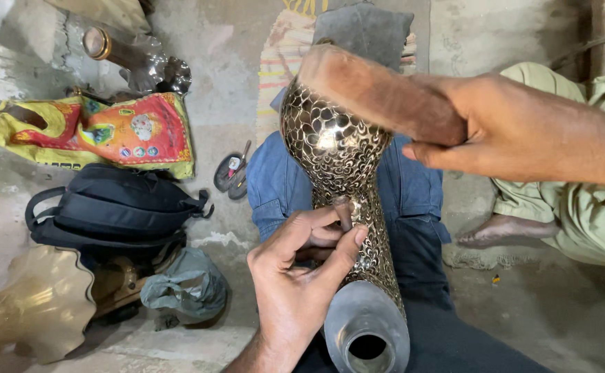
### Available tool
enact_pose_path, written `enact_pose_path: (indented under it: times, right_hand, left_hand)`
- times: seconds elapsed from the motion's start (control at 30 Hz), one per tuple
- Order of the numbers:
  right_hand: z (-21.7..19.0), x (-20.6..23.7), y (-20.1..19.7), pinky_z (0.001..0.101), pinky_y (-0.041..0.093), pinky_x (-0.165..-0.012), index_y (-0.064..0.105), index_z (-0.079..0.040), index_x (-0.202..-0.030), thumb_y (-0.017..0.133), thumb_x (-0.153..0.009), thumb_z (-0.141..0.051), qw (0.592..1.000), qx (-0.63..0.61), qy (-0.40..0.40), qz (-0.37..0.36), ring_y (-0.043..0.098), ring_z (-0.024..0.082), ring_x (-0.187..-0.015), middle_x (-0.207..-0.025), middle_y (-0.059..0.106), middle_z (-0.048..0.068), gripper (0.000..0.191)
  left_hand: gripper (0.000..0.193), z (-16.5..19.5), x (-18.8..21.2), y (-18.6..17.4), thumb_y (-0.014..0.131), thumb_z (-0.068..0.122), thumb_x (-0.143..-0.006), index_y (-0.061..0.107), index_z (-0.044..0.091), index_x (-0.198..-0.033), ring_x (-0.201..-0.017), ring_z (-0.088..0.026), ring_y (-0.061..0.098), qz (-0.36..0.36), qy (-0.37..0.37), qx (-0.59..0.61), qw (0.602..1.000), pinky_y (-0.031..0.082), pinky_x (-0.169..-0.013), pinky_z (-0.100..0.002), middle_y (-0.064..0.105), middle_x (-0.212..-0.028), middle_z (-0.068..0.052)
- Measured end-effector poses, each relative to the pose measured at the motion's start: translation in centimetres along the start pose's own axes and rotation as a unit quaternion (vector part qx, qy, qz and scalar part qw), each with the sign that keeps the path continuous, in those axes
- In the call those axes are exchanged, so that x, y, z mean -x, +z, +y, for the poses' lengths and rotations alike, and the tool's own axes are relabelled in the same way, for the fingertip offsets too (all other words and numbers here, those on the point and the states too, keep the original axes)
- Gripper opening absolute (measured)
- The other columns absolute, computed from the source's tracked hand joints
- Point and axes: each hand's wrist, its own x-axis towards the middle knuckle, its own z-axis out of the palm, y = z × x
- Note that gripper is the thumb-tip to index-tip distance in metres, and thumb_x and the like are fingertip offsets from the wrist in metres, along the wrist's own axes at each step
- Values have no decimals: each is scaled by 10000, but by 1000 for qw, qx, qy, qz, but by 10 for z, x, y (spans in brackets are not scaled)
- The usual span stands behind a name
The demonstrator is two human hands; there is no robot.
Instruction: The person sits on the floor and uses a wooden mallet to repeatedly strike a metal chisel placed against a brass-colored vessel, creating a textured pattern on its surface. The person rotates the vessel to work on different sections.
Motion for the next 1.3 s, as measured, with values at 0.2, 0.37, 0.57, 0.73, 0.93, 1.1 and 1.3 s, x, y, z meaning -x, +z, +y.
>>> enact_pose_path:
  times: [0.2, 0.37, 0.57, 0.73, 0.93, 1.1, 1.3]
  right_hand:
    - [5, -3, -2, 376, 623, -689, 606, -152, -1281, 795, -762, -237, 999, 6, -50, -14, 796, 222, -793, -984, 766, 63, 559]
    - [4, -2, -4, 360, 656, -720, 583, -180, -1396, 826, -781, -230, 999, 40, -13, -27, 798, 207, -802, -990, 775, 64, 663]
    - [7, -3, -2, 337, 655, -681, 588, -137, -1401, 815, -713, -190, 994, 64, -80, 22, 786, 194, -795, -1066, 763, 88, 727]
    - [-3, -5, -6, 364, 626, -677, 650, -180, -1254, 813, -813, -258, 996, 68, -1, -57, 739, 186, -727, -864, 748, 43, 477]
    - [-14, -3, -11, 388, 589, -613, 613, -143, -1296, 810, -739, -289, 998, 66, -23, -7, 723, 217, -670, -830, 737, 84, 608]
    - [-5, 1, -7, 432, 587, -654, 629, -169, -1280, 741, -830, -347, 992, 105, 69, -32, 744, 276, -670, -829, 721, 117, 496]
    - [8, 0, -5, 333, 609, -716, 622, -146, -1229, 760, -827, -237, 999, 26, -28, 7, 786, 191, -817, -952, 761, 58, 435]
  left_hand:
    - [219, -1, -2, -1, 842, 8, -845, 744, -6, -1040, -719, -16, 677, 0, 20, -16, 1000, 567, -636, -192, 764, -788, -23]
    - [248, 0, -2, -2, 835, 9, -847, 751, 0, -1080, -759, -23, 701, -6, 26, -15, 1000, 583, -664, -199, 774, -839, -31]
    - [234, 1, -3, -4, 848, 21, -852, 743, -2, -1060, -755, -25, 703, -13, 38, -44, 998, 577, -660, -198, 768, -842, -35]
    - [181, 1, -6, -3, 849, 22, -851, 756, -5, -1003, -713, -28, 686, -21, 2, -29, 999, 564, -613, -197, 767, -792, -34]
    - [187, 4, -6, -3, 841, 28, -839, 759, -9, -1002, -727, -32, 707, -28, -5, -26, 999, 585, -623, -196, 758, -822, -35]
    - [234, 4, -8, -4, 834, 34, -848, 768, -4, -1069, -743, -42, 707, -30, 6, -28, 999, 564, -644, -196, 757, -850, -36]
    - [236, 6, -7, -5, 826, 38, -848, 761, 1, -1071, -769, -39, 720, -24, -7, -19, 1000, 580, -662, -194, 762, -878, -26]
